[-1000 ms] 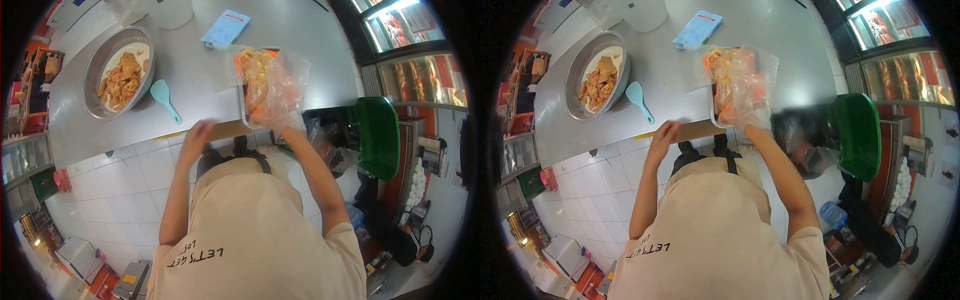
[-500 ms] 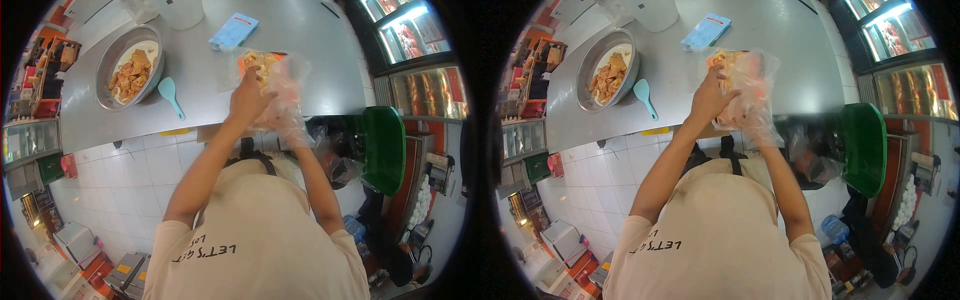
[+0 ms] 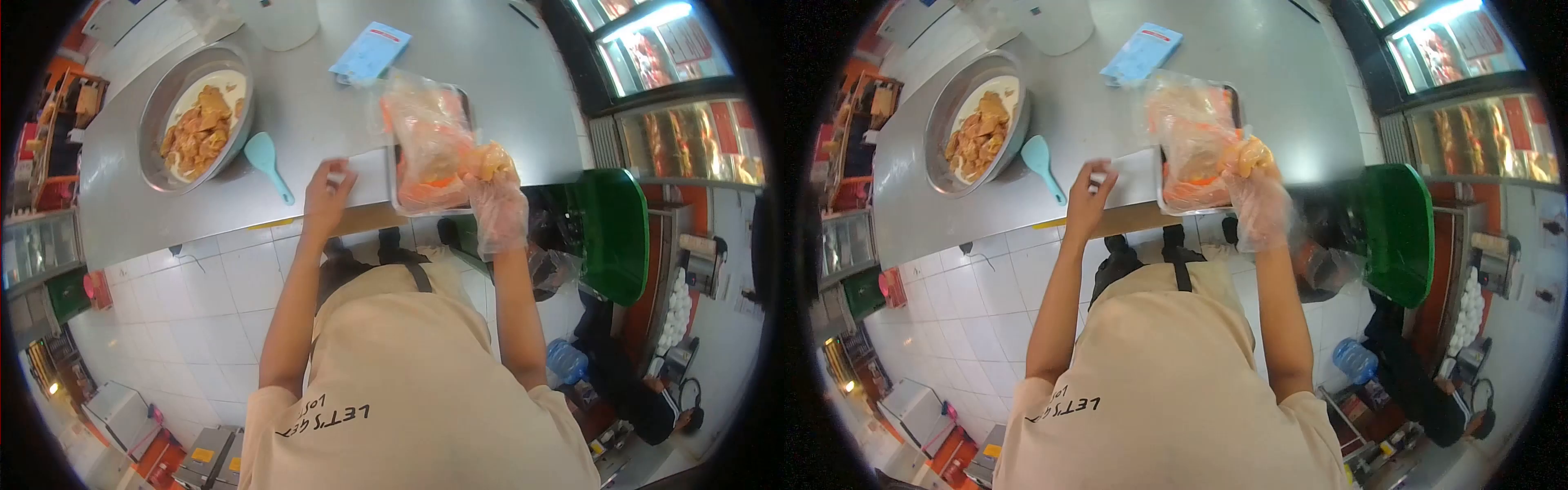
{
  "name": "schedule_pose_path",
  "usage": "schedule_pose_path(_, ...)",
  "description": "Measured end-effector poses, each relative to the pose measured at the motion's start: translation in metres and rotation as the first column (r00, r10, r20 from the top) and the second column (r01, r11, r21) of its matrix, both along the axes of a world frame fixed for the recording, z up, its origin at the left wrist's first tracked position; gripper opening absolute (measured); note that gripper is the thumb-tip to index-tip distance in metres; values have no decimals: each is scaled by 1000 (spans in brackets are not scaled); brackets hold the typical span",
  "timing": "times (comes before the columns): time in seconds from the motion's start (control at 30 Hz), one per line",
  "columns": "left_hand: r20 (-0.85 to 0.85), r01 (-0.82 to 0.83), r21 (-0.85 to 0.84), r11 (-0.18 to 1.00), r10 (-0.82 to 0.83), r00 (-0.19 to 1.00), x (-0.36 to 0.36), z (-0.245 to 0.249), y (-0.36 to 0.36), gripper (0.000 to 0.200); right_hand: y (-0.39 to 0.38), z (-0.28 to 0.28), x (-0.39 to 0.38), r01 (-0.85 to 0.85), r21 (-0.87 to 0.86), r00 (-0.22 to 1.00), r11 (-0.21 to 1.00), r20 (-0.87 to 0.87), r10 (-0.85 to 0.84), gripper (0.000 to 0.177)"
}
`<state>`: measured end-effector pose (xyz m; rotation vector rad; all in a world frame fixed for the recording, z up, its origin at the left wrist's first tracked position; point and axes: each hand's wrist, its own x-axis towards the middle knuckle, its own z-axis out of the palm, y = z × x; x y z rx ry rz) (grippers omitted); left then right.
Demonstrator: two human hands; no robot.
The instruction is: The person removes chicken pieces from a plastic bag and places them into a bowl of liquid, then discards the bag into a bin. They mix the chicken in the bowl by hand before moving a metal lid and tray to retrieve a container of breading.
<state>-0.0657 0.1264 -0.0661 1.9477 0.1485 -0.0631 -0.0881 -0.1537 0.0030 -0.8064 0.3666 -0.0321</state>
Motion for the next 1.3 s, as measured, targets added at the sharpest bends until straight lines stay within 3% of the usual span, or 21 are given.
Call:
schedule_pose_path(0.1, -77, -75, 4, 997, 75, 994, -63, -17, 57, 27, 40, 11, 20, -100, 153, 994, 983, 52, 93, 42)
schedule_pose_path(0.17, -163, -186, 23, 982, 187, 969, -110, -44, 96, 26, 75, 0, 40, -250, 126, 945, 960, 247, 213, 39)
schedule_pose_path(0.2, -167, -239, 40, 970, 242, 956, -134, -62, 115, 25, 100, 21, 48, -257, -116, 962, 960, 64, 265, 37)
schedule_pose_path(0.3, -256, -402, 78, 912, 408, 876, -195, -83, 156, 23, 184, 16, 86, -381, -96, 915, 920, 101, 389, 41)
schedule_pose_path(0.37, -270, -463, 89, 882, 469, 841, -236, -120, 181, 23, 251, 20, 110, -453, -42, 836, 891, 328, 440, 50)
schedule_pose_path(0.47, -358, -593, -3, 805, 552, 752, -285, -145, 204, 26, 327, 43, 144, -586, -171, 724, 792, 328, 607, 62)
schedule_pose_path(0.5, -405, -628, 11, 778, 577, 709, -305, -156, 210, 27, 341, 45, 153, -466, -502, 755, 729, 205, 623, 66)
schedule_pose_path(0.53, -448, -656, 24, 754, 595, 667, -329, -179, 217, 28, 350, 50, 157, -313, -776, 803, 548, 92, 589, 69)
schedule_pose_path(0.57, -504, -662, 51, 748, 591, 630, -358, -207, 225, 29, 347, 60, 151, -309, -776, 804, 550, 96, 587, 69)
schedule_pose_path(0.63, -641, -680, 98, 727, 569, 515, -411, -238, 232, 31, 315, 80, 123, -153, -987, 782, 40, -96, 615, 69)
schedule_pose_path(0.7, -774, -646, 138, 751, 488, 403, -445, -240, 227, 30, 255, 50, 100, 221, -930, 835, -295, 25, 550, 69)
schedule_pose_path(0.77, -824, -584, 141, 800, 421, 379, -469, -244, 230, 29, 188, 44, 73, 169, -795, 890, -583, -130, 436, 62)
schedule_pose_path(0.83, -867, -240, 89, 967, 194, 458, -489, -274, 241, 29, 143, 60, 56, -76, -775, 793, -628, -428, 432, 56)
schedule_pose_path(0.9, -858, -70, 60, 996, 87, 506, -480, -304, 257, 34, 100, 40, 28, -268, -725, 793, -634, -539, 282, 51)
schedule_pose_path(0.93, -490, 483, 211, 849, -336, 804, -499, -361, 289, 34, 77, 23, 11, -435, -668, 751, -604, -639, 167, 46)
schedule_pose_path(0.97, -775, -60, 70, 996, 92, 625, -444, -310, 267, 32, 56, 4, -3, -471, -655, 752, -591, -648, 118, 46)
schedule_pose_path(1.0, -840, -271, 106, 957, 233, 491, -392, -272, 254, 29, 41, -18, -11, -357, -753, 838, -553, -520, 167, 38)
schedule_pose_path(1.03, -796, -290, 57, 955, 218, 564, -363, -268, 256, 30, 29, -28, -14, -217, -831, 903, -512, -370, 218, 30)
schedule_pose_path(1.17, -555, -249, 10, 968, 213, 804, -218, -185, 209, 31, -1, 8, -27, -320, -824, 915, -467, -396, 72, 18)
schedule_pose_path(1.23, -534, -170, 6, 985, 147, 833, -172, -159, 183, 29, -31, 20, -45, -13, -809, 985, -588, -113, 133, 21)
schedule_pose_path(1.3, -524, -103, -30, 994, 72, 849, -143, -149, 154, 25, -68, 32, -74, 15, -878, 991, -478, -51, 124, 15)
